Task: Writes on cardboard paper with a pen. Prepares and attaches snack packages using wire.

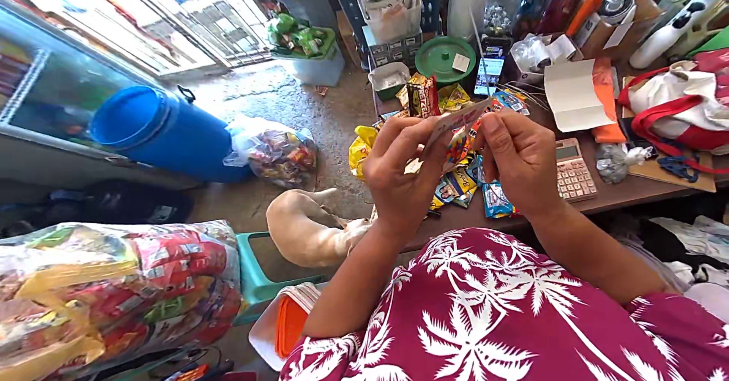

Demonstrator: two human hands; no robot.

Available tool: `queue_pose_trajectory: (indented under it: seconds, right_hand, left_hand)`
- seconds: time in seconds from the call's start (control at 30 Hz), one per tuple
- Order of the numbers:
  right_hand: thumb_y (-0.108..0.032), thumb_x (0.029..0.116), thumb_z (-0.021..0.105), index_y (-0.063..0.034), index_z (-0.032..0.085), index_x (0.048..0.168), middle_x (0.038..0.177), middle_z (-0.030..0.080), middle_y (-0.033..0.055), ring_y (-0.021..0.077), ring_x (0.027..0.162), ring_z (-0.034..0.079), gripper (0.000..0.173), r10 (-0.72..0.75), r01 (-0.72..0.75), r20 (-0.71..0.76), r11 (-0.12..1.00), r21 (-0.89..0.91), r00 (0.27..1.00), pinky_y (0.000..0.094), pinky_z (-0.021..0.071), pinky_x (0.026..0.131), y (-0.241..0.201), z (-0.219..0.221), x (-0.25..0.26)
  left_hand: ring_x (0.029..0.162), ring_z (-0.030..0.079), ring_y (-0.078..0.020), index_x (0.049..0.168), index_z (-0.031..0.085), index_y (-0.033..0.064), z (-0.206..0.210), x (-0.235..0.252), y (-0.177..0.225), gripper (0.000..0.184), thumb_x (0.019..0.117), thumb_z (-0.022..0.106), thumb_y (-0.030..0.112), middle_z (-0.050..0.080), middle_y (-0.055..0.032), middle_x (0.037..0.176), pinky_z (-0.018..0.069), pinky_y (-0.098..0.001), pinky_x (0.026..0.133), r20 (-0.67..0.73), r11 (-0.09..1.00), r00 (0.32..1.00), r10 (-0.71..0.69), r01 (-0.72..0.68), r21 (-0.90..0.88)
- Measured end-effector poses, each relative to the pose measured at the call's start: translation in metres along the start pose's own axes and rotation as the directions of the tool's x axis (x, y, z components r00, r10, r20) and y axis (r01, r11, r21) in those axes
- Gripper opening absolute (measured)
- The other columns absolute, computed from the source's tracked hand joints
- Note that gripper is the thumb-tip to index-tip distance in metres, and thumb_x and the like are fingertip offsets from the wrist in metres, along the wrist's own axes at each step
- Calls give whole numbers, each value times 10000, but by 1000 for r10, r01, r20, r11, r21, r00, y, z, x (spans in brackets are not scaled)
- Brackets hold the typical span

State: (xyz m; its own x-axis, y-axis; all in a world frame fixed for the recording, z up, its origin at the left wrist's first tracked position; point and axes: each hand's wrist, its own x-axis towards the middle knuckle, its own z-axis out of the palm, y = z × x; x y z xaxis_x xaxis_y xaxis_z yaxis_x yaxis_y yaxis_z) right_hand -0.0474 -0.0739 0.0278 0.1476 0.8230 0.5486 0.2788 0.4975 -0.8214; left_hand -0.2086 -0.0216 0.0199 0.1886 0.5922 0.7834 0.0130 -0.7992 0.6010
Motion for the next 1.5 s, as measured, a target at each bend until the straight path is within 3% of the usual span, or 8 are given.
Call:
queue_pose_trajectory:
  seconds: [0.3, 0.63, 0.83, 0.97, 1.1, 1.17, 1.27, 1.5]
  right_hand:
    - [-188, 1096, 489, -33, 625, 876, 669, 556, -44, -24, 510, 489, 302, 14, -9, 30, 987, -163, 999, 149, 432, 465, 7, -4, 3]
    - [-188, 1094, 496, -28, 637, 904, 670, 552, -48, -32, 506, 475, 286, 19, -6, 67, 981, -196, 998, 143, 421, 465, 11, -13, 12]
    - [-195, 1088, 510, -36, 630, 847, 664, 512, -44, -34, 544, 436, 313, -33, 96, 224, 957, -273, 974, 136, 354, 493, 10, -33, 26]
    - [-221, 1081, 522, -58, 628, 820, 623, 496, -64, -42, 519, 414, 326, -14, 124, 317, 936, -328, 948, 140, 321, 472, 8, -47, 37]
    - [-192, 1078, 529, -22, 633, 820, 647, 524, -14, -6, 544, 451, 326, -86, 134, 141, 915, -381, 986, 162, 362, 503, 10, -31, 36]
    - [-180, 1090, 507, -10, 624, 850, 661, 516, -18, -12, 543, 447, 316, -109, 120, 52, 931, -344, 993, 154, 375, 505, 15, -30, 37]
    - [-190, 1095, 495, -38, 619, 855, 653, 503, -53, -31, 522, 430, 311, -43, 62, 82, 969, -237, 996, 142, 364, 477, 18, -36, 36]
    - [-168, 1102, 462, -51, 612, 865, 756, 566, -61, -30, 647, 519, 304, -83, 67, -127, 990, -125, 988, 149, 449, 589, 30, -28, 40]
  left_hand:
    - [948, 642, -72, 1067, 732, -29, -4, -1, -7, 140, 946, 707, 37, 658, -82, 1018, 556, -193, 807, 13, 999, 999, 32, -32, 31]
    - [971, 683, -94, 1079, 717, -64, -2, 0, -15, 153, 966, 680, 33, 701, -142, 1064, 575, -203, 829, 57, 998, 998, 38, -40, 43]
    - [983, 688, -155, 1080, 736, -34, -7, 8, -22, 152, 971, 671, 48, 744, -151, 1062, 543, -269, 870, 170, 987, 982, 85, -106, 121]
    - [925, 693, -181, 1021, 756, 8, -1, 4, -17, 136, 975, 653, 84, 758, -120, 1010, 547, -314, 840, 347, 978, 931, 111, -164, 127]
    - [870, 714, -199, 993, 763, 1, 25, -14, -16, 124, 950, 651, 34, 762, -126, 965, 575, -315, 772, 361, 969, 913, 190, -233, 81]
    - [868, 701, -179, 1031, 761, -19, 27, -18, -16, 136, 942, 672, 33, 756, -125, 961, 571, -297, 791, 295, 986, 950, 100, -134, 97]
    - [826, 671, -134, 1040, 750, -33, 24, -12, -16, 138, 940, 690, 39, 740, -113, 906, 552, -259, 788, 234, 997, 972, 1, -18, 70]
    - [865, 692, -179, 1013, 761, -24, 30, -13, -16, 128, 939, 672, 30, 755, -135, 968, 558, -285, 781, 347, 990, 929, 126, -143, 22]
